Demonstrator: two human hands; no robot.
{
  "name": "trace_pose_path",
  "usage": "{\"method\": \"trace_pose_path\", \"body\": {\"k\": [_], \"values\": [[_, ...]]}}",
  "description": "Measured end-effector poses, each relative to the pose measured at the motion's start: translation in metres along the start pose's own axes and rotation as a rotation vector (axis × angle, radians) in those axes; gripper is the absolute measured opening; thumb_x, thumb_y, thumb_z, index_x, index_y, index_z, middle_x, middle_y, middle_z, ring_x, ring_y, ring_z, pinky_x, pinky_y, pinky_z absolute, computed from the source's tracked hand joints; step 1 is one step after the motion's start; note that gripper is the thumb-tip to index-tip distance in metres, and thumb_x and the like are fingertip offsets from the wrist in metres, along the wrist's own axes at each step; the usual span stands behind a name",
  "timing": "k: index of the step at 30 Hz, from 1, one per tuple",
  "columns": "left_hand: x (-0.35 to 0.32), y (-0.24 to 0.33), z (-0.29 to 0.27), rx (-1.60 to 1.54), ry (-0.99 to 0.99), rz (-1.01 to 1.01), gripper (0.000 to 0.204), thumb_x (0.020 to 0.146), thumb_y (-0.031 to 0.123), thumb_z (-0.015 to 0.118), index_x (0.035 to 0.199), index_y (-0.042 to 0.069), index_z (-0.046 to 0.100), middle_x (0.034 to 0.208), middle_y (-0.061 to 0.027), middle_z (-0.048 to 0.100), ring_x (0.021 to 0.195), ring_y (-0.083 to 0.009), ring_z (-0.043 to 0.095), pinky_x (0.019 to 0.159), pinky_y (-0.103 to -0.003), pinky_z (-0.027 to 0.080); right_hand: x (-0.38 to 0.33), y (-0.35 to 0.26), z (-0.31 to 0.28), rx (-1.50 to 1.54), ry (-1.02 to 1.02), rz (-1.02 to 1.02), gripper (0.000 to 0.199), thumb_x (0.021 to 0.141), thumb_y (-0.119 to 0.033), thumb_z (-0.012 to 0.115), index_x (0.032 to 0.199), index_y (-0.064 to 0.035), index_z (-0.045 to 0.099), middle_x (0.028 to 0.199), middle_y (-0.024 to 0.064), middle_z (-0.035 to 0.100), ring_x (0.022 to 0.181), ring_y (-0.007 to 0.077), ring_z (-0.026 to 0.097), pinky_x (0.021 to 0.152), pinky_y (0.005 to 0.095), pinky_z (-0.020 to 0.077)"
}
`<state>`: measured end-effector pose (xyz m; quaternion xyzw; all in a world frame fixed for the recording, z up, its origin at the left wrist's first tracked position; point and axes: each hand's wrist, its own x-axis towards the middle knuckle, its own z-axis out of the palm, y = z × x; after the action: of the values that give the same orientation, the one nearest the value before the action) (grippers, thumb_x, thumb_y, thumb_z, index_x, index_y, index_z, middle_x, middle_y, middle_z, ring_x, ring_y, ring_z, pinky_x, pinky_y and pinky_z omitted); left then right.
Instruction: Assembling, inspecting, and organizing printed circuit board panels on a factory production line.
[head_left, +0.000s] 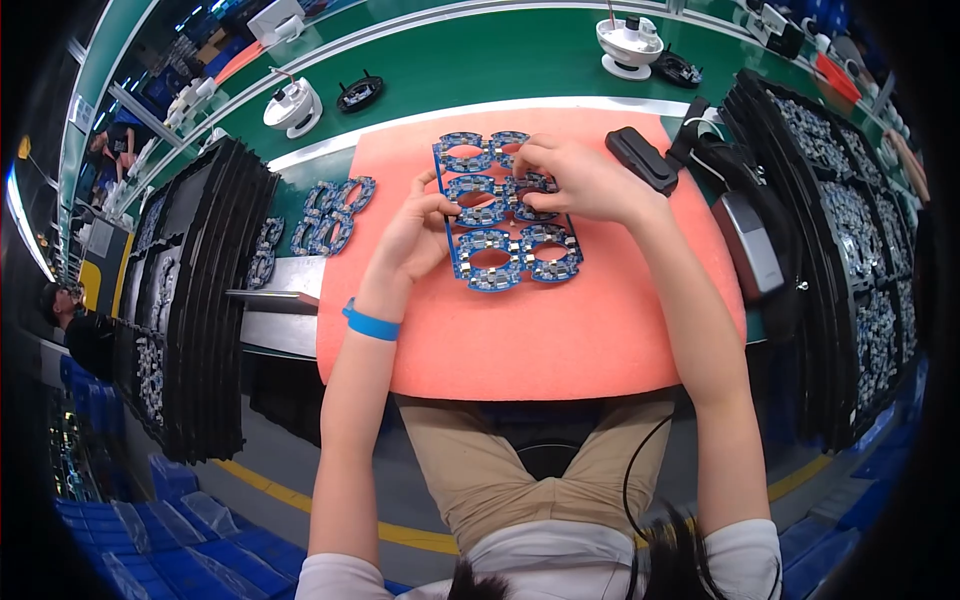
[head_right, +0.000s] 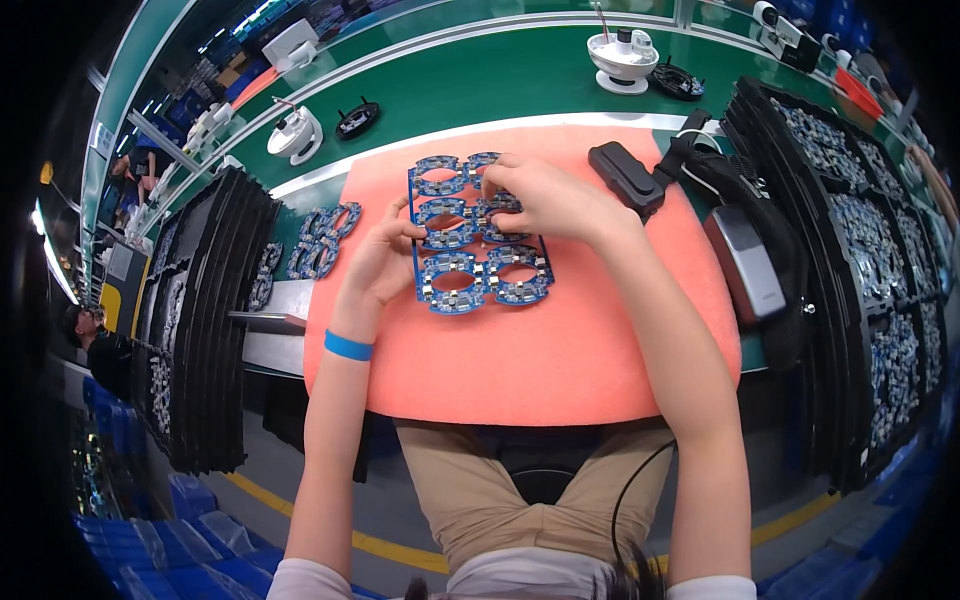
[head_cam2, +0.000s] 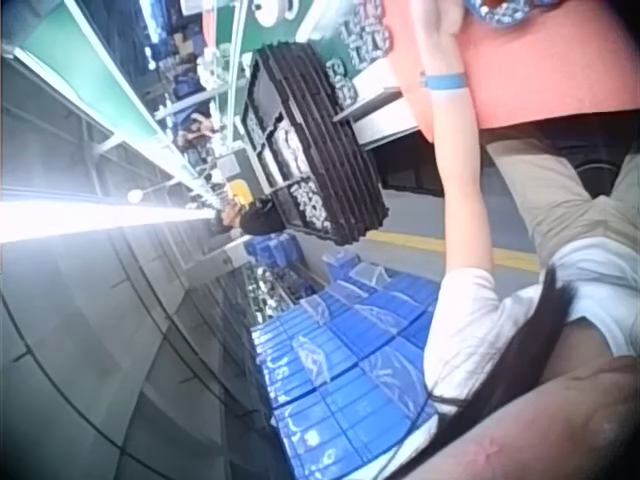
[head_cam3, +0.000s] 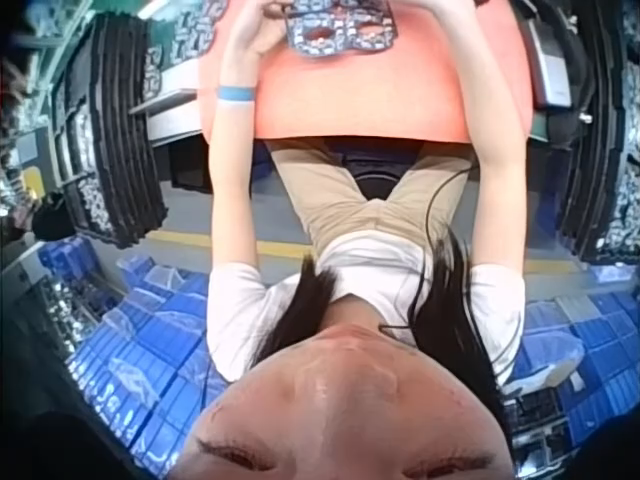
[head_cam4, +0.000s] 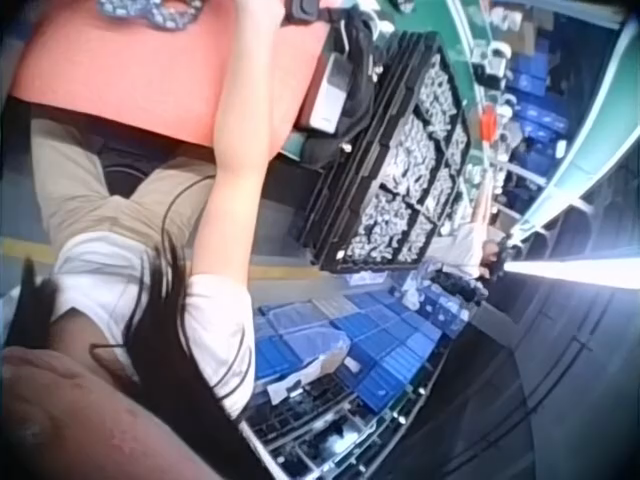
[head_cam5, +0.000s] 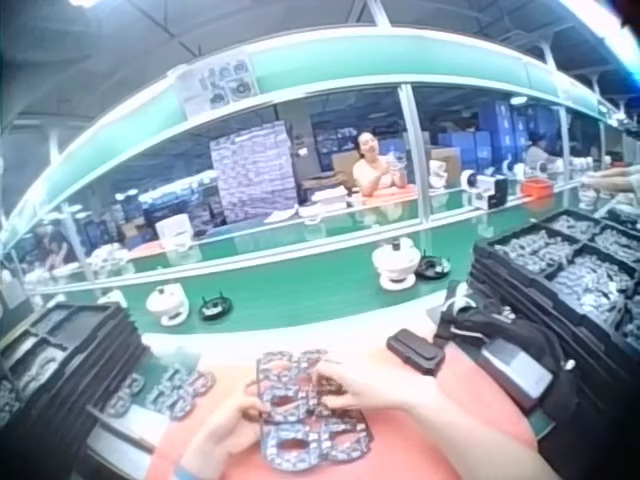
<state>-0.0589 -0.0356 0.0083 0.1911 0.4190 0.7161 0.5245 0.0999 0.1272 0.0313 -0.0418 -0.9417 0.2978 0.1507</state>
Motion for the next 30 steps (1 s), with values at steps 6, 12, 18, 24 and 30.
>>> {"method": "trace_pose_path", "body": {"k": [6, 12, 18, 24, 30], "values": [[0.002, -0.001, -0.001, 0.012, -0.043, 0.014, 0.056, 0.073, -0.006, 0.041, 0.126, 0.006, 0.027, 0.115, -0.0163, 0.047, 0.104, -0.0274, 0.054, 0.084, -0.048, 0.051, 0.000, 0.007, -0.006, -0.061, -0.050, 0.007, 0.017, 0.073, -0.008, 0.063, 0.087, 0.0001, 0.059, 0.085, 0.0112, 0.059, 0.081, 0.0246, 0.058, 0.071, 0.0333, 0.0456], [0.001, -0.001, -0.003, 0.016, -0.037, 0.028, 0.055, 0.074, -0.005, 0.041, 0.126, 0.005, 0.027, 0.116, -0.0168, 0.047, 0.104, -0.0278, 0.054, 0.083, -0.048, 0.051, 0.003, 0.008, 0.003, -0.204, 0.061, -0.047, 0.010, 0.072, -0.005, 0.061, 0.081, 0.0004, 0.059, 0.078, 0.0122, 0.061, 0.074, 0.0274, 0.060, 0.068, 0.0349, 0.0465], [0.002, 0.000, 0.002, -0.040, -0.066, 0.001, 0.048, 0.076, -0.003, 0.044, 0.121, 0.004, 0.028, 0.114, -0.0192, 0.048, 0.100, -0.0319, 0.057, 0.083, -0.048, 0.052, 0.002, 0.006, 0.002, -0.263, 0.072, -0.029, 0.010, 0.070, -0.006, 0.063, 0.077, -0.0007, 0.058, 0.075, 0.0107, 0.061, 0.069, 0.0260, 0.059, 0.064, 0.0344, 0.0461], [-0.001, 0.000, 0.006, 0.092, 0.010, 0.029, 0.045, 0.078, -0.003, 0.044, 0.118, 0.003, 0.026, 0.112, -0.0215, 0.049, 0.097, -0.0343, 0.059, 0.079, -0.046, 0.054, -0.001, 0.002, -0.009, -0.061, -0.076, 0.087, 0.014, 0.070, -0.010, 0.067, 0.077, -0.0013, 0.058, 0.076, 0.0082, 0.059, 0.073, 0.0206, 0.058, 0.067, 0.0320, 0.0454], [-0.002, 0.002, 0.005, 0.161, -0.006, 0.047, 0.045, 0.077, -0.003, 0.043, 0.119, 0.002, 0.025, 0.107, -0.0223, 0.052, 0.091, -0.0325, 0.061, 0.074, -0.043, 0.056, -0.004, 0.003, -0.013, 0.112, -0.053, 0.045, 0.017, 0.074, -0.012, 0.065, 0.087, -0.0013, 0.062, 0.092, 0.0093, 0.060, 0.087, 0.0204, 0.057, 0.076, 0.0307, 0.0449]]}}
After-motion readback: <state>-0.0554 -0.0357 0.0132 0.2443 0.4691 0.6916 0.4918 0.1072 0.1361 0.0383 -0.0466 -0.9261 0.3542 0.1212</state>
